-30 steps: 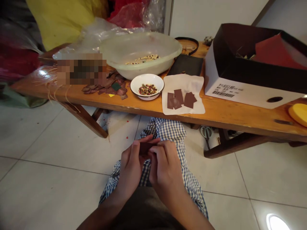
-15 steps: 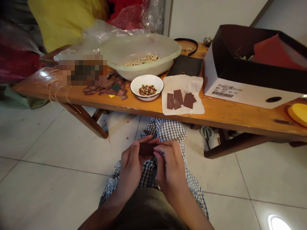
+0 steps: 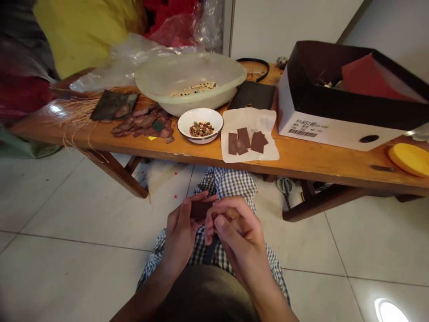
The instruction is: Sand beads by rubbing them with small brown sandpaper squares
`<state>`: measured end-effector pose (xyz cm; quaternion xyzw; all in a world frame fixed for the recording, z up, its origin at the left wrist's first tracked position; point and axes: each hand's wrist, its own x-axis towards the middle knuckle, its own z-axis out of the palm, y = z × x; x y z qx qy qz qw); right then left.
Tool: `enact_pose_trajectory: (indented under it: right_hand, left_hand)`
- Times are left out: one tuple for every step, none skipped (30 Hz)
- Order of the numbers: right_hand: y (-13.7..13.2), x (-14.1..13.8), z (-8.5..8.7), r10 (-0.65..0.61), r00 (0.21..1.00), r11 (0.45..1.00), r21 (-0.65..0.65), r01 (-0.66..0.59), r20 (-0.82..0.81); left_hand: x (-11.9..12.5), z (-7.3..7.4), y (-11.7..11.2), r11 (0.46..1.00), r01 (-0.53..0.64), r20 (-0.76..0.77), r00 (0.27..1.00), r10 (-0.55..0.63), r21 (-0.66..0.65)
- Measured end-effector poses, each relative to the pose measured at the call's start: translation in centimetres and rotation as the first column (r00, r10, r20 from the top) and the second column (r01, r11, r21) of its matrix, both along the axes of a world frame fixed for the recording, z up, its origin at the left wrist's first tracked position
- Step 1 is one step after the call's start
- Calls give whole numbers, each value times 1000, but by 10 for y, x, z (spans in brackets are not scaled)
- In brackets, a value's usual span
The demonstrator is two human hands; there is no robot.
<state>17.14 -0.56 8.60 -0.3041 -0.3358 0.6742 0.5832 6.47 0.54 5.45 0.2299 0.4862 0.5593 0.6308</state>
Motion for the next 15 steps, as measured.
enact_pose_trajectory:
  right_hand:
    - [1, 0, 2, 5, 1000, 1000, -8, -5, -16]
    - [2, 0, 3, 13, 999, 1000, -14, -13, -30]
    - [3, 0, 5, 22, 999, 1000, -21, -23, -42]
    - [4, 1, 7, 26, 998, 999, -28, -27, -56]
    - [6, 2, 9, 25, 997, 999, -33, -27, -70]
    - [7, 3, 11, 19, 996, 999, -42, -22, -82]
    - [9, 4, 12, 10, 996, 999, -50, -15, -92]
    - [11, 4, 13, 2, 995, 998, -60, -8, -100]
    - [14, 5, 14, -5, 994, 998, -70, -3, -108]
    - [16, 5, 13, -9, 993, 997, -81, -1, -118]
    - [19, 5, 12, -8, 992, 996, -91, -3, -129]
    - [22, 5, 9, -4, 990, 995, -96, -9, -144]
    - [24, 4, 6, 2, 987, 995, -96, -18, -161]
    - [26, 3, 1, 8, 984, 995, -94, -25, -177]
    - [28, 2, -4, 13, 981, 996, -87, -30, -194]
  left_hand:
    - [1, 0, 1, 1000, 7, 9, 1000, -7, -3]
    - [1, 0, 3, 1000, 12, 15, 1000, -12, -6]
    - [2, 0, 5, 1000, 17, 18, 1000, -17, -7]
    - [3, 0, 8, 1000, 24, 20, 1000, -24, -9]
    - [4, 1, 10, 1000, 26, 21, 999, -26, -15]
    - [5, 2, 12, 999, 28, 23, 999, -27, -26]
    - [6, 2, 14, 999, 31, 30, 999, -30, -38]
    - [6, 2, 15, 998, 37, 41, 999, -36, -46]
    - [6, 2, 16, 998, 45, 56, 998, -42, -49]
    - [6, 2, 16, 997, 53, 71, 996, -49, -49]
    - [5, 2, 16, 998, 54, 85, 995, -50, -46]
    - [3, 1, 15, 998, 50, 97, 994, -45, -45]
    - [1, -1, 14, 998, 35, 109, 994, -29, -49]
    - [0, -2, 13, 998, 20, 124, 992, -12, -57]
    - [-2, -4, 13, 998, 5, 141, 990, 5, -66]
